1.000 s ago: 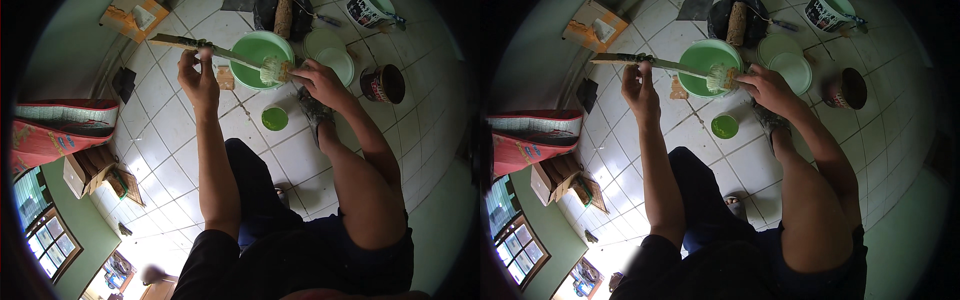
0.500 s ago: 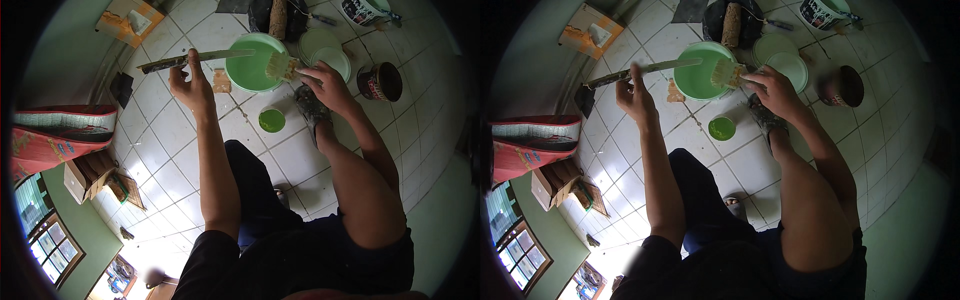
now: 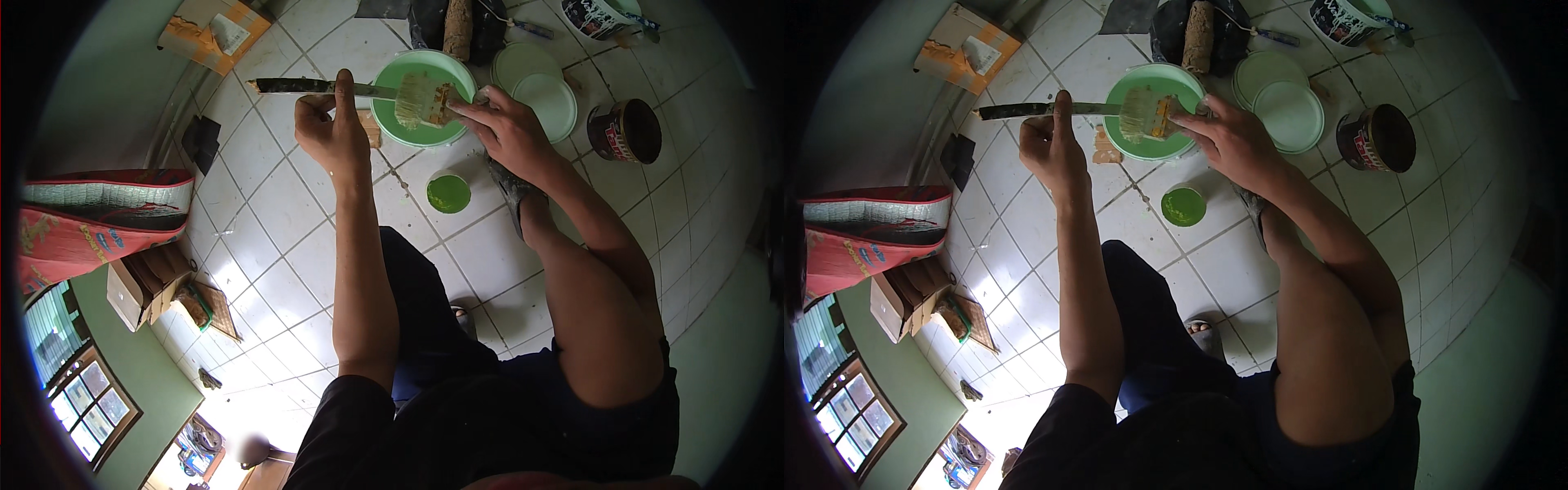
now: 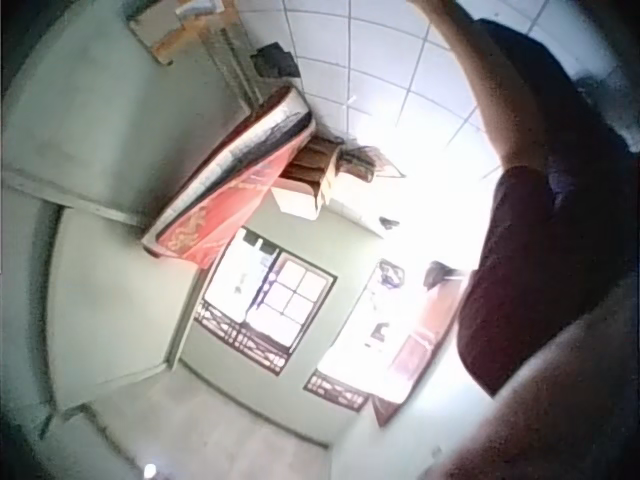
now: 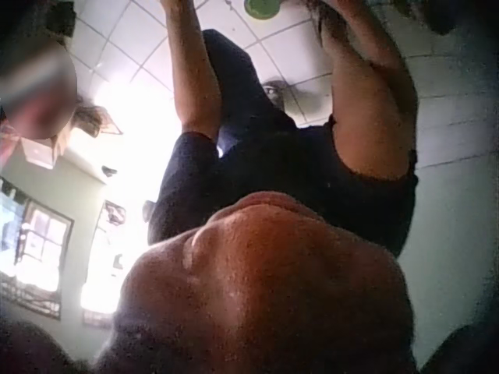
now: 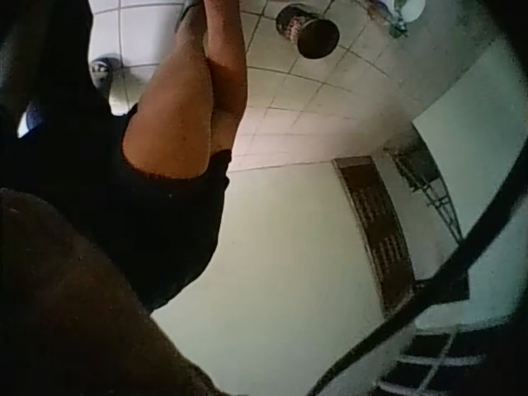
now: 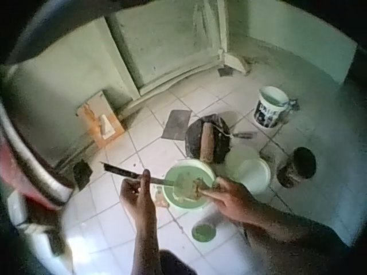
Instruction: The person is mixing green paint in a small container and then pouring it into a larger paint bucket.
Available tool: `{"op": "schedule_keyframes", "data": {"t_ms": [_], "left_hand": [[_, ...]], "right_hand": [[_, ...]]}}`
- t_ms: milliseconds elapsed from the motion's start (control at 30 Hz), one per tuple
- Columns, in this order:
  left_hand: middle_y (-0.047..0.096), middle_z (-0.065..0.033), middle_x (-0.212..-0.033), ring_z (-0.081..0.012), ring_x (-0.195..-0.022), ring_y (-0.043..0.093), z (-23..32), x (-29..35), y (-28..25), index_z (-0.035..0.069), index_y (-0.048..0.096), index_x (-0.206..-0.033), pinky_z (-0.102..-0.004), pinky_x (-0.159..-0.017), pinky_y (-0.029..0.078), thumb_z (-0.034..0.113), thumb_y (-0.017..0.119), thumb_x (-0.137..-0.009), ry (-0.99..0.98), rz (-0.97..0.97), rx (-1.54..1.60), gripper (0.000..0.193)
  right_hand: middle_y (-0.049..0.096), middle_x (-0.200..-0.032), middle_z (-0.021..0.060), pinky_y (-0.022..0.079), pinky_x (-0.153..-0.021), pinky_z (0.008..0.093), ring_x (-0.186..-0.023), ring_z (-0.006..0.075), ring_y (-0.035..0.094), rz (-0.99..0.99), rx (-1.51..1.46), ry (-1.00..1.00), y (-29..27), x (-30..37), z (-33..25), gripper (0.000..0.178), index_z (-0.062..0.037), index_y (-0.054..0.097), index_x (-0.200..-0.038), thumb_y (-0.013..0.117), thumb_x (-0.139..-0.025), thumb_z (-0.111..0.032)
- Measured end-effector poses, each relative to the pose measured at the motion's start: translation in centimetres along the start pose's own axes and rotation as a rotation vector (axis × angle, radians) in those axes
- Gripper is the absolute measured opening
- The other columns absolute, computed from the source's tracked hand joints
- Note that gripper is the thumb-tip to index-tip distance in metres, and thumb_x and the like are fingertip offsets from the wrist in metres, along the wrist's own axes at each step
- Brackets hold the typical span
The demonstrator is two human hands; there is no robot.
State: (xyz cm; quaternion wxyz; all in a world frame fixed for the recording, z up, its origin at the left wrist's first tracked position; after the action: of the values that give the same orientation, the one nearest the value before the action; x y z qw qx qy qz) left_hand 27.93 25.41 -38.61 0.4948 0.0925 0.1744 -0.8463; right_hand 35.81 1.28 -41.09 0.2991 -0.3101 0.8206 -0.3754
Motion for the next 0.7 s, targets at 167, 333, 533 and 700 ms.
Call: {"op": "schedule_keyframes", "data": {"t_ms": [167,333,533,700], "left_hand": [[0.058,-0.0018,-0.064,-0.0059,-0.059,0.041,0.0,-0.4,-0.4,0.003,0.057,-0.069,-0.0232,-0.056,0.033,0.022,0.080,-0.083,-0.048,-0.017,0.093,0.033],[0.061,-0.0040,-0.066,-0.0064,-0.060,0.046,0.5,-1.0,-0.8,0.003,0.056,-0.069,-0.0232,-0.057,0.036,0.022,0.080,-0.084,0.011,-0.011,0.084,0.034],[0.058,-0.0014,-0.066,-0.0072,-0.059,0.041,0.5,-1.6,-2.2,0.001,0.059,-0.071,-0.0241,-0.055,0.034,0.027,0.079,-0.085,0.013,-0.001,-0.020,0.035],[0.052,0.0014,-0.066,-0.0093,-0.062,0.033,0.0,-1.2,-1.8,0.000,0.067,-0.081,-0.0271,-0.055,0.030,0.032,0.078,-0.085,0.038,-0.125,-0.165,0.034]], "right_hand": [[0.055,-0.094,0.0098,0.053,-0.071,0.0383,-0.080,0.0254,0.062,-0.027,0.031,0.001,1.3,0.6,1.7,0.043,-0.0144,0.067,-0.122,0.069,-0.081,-0.003],[0.054,-0.092,0.0108,0.052,-0.072,0.0392,-0.081,0.0264,0.061,-0.082,0.121,-0.010,2.1,1.1,2.7,0.040,-0.0138,0.066,-0.122,0.069,-0.083,-0.004],[0.054,-0.092,0.0127,0.052,-0.070,0.0402,-0.079,0.0288,0.062,-0.098,0.106,0.085,0.6,1.6,3.5,0.036,-0.0113,0.067,-0.119,0.068,-0.084,-0.004],[0.056,-0.089,0.0133,0.048,-0.068,0.0389,-0.077,0.0269,0.061,0.055,-0.030,0.130,-2.8,1.9,4.4,0.030,-0.0115,0.069,-0.118,0.068,-0.089,-0.009]]}}
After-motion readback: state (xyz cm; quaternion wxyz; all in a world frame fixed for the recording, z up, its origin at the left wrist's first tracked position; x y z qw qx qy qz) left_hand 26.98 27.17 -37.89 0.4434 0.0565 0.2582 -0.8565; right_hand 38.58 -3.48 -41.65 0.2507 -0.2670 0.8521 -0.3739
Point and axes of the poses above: each hand's wrist, its own x-axis away from the middle knuckle, its own y-axis out of the palm, z = x × y, the point moved 9 cm from there along -x, towards the middle knuckle
